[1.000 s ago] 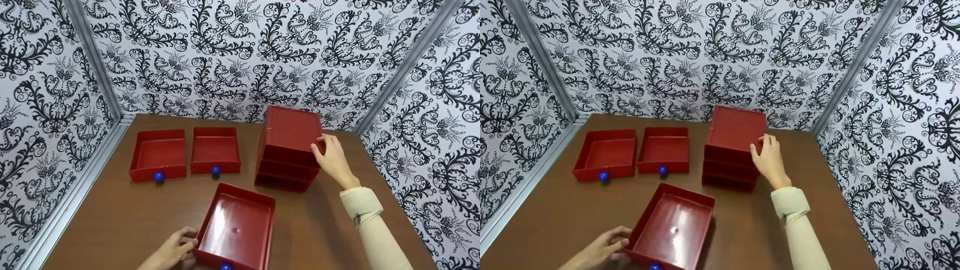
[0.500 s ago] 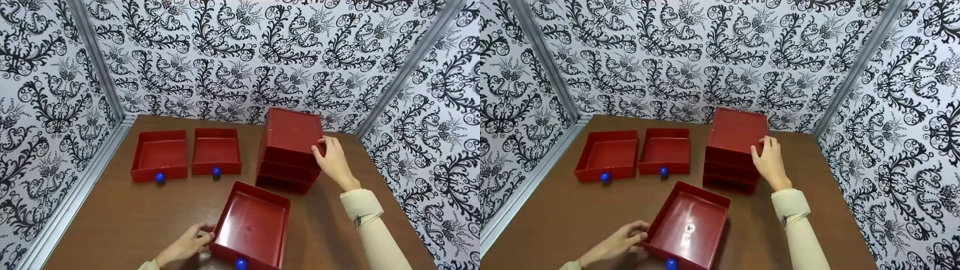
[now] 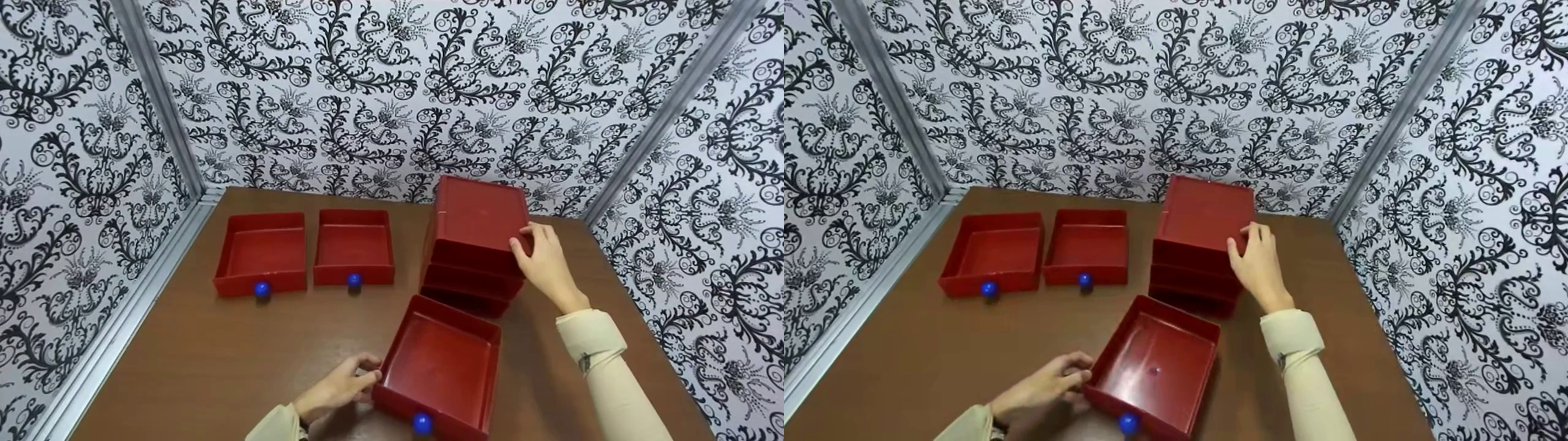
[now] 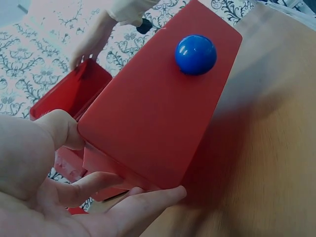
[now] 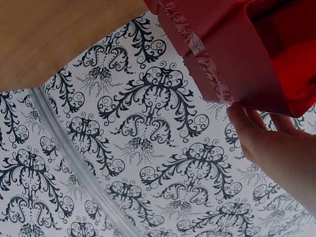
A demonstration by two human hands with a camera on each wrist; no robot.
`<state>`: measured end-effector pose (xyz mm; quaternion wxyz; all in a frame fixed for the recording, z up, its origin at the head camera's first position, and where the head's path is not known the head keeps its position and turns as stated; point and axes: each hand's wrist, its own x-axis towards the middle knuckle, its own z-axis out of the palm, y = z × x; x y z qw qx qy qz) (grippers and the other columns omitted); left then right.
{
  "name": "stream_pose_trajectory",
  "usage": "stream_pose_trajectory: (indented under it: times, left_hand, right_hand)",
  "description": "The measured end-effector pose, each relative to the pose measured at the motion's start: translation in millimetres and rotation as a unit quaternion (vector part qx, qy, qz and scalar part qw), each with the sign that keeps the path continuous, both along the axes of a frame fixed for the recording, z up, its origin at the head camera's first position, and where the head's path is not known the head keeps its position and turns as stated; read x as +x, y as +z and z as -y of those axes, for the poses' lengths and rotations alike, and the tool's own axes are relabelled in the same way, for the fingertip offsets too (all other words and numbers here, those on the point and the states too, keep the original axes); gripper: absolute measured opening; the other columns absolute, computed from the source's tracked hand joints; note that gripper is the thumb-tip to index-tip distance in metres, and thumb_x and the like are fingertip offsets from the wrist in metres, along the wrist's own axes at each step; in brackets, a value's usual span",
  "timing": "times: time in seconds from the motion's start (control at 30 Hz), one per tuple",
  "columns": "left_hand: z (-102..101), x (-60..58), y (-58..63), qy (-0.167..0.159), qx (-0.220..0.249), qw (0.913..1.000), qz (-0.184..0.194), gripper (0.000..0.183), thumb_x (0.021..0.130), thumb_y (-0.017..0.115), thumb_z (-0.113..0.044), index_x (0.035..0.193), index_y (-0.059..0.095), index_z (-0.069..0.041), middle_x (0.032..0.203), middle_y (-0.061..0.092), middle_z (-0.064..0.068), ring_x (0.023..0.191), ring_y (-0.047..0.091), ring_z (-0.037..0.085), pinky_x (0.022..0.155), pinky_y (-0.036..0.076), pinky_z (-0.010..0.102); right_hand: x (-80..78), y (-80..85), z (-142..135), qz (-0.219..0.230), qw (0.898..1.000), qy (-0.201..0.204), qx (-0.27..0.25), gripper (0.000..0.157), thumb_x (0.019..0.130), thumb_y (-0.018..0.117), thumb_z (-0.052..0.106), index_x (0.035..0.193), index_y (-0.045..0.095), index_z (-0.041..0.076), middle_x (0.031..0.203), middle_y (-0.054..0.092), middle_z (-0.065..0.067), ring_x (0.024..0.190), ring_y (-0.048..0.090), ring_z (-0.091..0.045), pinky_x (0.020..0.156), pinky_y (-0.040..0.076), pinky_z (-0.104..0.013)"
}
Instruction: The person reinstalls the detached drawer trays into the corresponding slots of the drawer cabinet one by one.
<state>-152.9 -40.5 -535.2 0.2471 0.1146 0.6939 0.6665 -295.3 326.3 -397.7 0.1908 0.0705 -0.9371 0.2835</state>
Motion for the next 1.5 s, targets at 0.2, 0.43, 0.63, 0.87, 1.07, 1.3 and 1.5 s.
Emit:
stream_pose_trajectory:
  times: [0.2,0.43,0.63,0.87,1.07,1.3,1.5]
  left_hand:
    - [-13.2,-7.9,-3.8,0.003,0.007,1.0000,0.006,0.030,0.098,0.052,-0.009,0.121,0.046,0.010,0.110,0.058,0.017,0.081,0.062,0.013,0.078,0.062,0.038]
    - [-23.4,-14.5,-4.4,0.007,-0.004,1.0000,0.000,0.028,0.098,0.052,-0.008,0.119,0.048,0.009,0.105,0.061,0.015,0.079,0.061,0.013,0.076,0.062,0.037]
    - [-32.2,-19.7,-4.1,0.017,-0.005,0.9998,0.000,0.028,0.096,0.053,-0.008,0.119,0.049,0.007,0.103,0.061,0.011,0.077,0.060,0.012,0.072,0.061,0.034]
    - [-38.3,-22.7,-5.7,0.025,0.010,0.9996,0.005,0.028,0.095,0.053,-0.010,0.117,0.047,0.007,0.100,0.056,0.004,0.076,0.052,0.012,0.065,0.054,0.025]
    - [-46.5,-23.2,-6.0,0.044,0.006,0.9990,0.000,0.026,0.096,0.053,-0.009,0.116,0.048,0.006,0.101,0.058,0.006,0.078,0.052,0.012,0.068,0.055,0.027]
    - [-60.1,-22.0,-5.5,0.065,0.010,0.9978,-0.004,0.026,0.097,0.052,-0.009,0.117,0.048,0.006,0.105,0.058,0.010,0.077,0.050,0.013,0.068,0.053,0.026]
    - [-69.3,-25.8,-5.9,0.078,0.005,0.9968,-0.017,0.027,0.097,0.053,-0.009,0.120,0.048,0.006,0.110,0.058,0.014,0.080,0.051,0.014,0.069,0.053,0.027]
  right_hand:
    - [-0.1,0.0,-0.2,-0.004,1.000,-0.001,0.000,0.039,0.097,0.056,0.023,0.121,0.054,-0.008,0.140,0.045,-0.031,0.132,0.042,-0.046,0.116,0.032,-0.056]
    - [-0.8,0.1,-1.2,0.002,1.000,-0.002,0.000,0.039,0.098,0.055,0.023,0.122,0.053,-0.008,0.140,0.045,-0.030,0.132,0.041,-0.045,0.117,0.031,-0.055]
    - [-2.0,0.1,-1.3,0.007,1.000,0.000,0.000,0.040,0.098,0.055,0.024,0.124,0.053,-0.007,0.141,0.044,-0.030,0.134,0.041,-0.045,0.118,0.031,-0.054]
    - [-2.5,0.2,-1.4,0.020,1.000,-0.003,0.007,0.041,0.099,0.054,0.024,0.126,0.052,-0.006,0.145,0.042,-0.030,0.136,0.038,-0.045,0.118,0.030,-0.055]
    - [-2.3,0.1,-1.0,0.011,1.000,0.000,0.005,0.041,0.098,0.055,0.024,0.125,0.052,-0.007,0.144,0.042,-0.031,0.135,0.039,-0.047,0.117,0.031,-0.057]
    - [-3.4,-3.1,-2.5,0.011,1.000,-0.004,0.003,0.040,0.098,0.056,0.023,0.125,0.053,-0.006,0.143,0.043,-0.030,0.134,0.041,-0.046,0.117,0.032,-0.055]
    - [-3.9,-2.2,-3.3,0.015,1.000,-0.003,0.004,0.041,0.098,0.055,0.024,0.125,0.053,-0.006,0.144,0.043,-0.030,0.135,0.040,-0.046,0.118,0.031,-0.055]
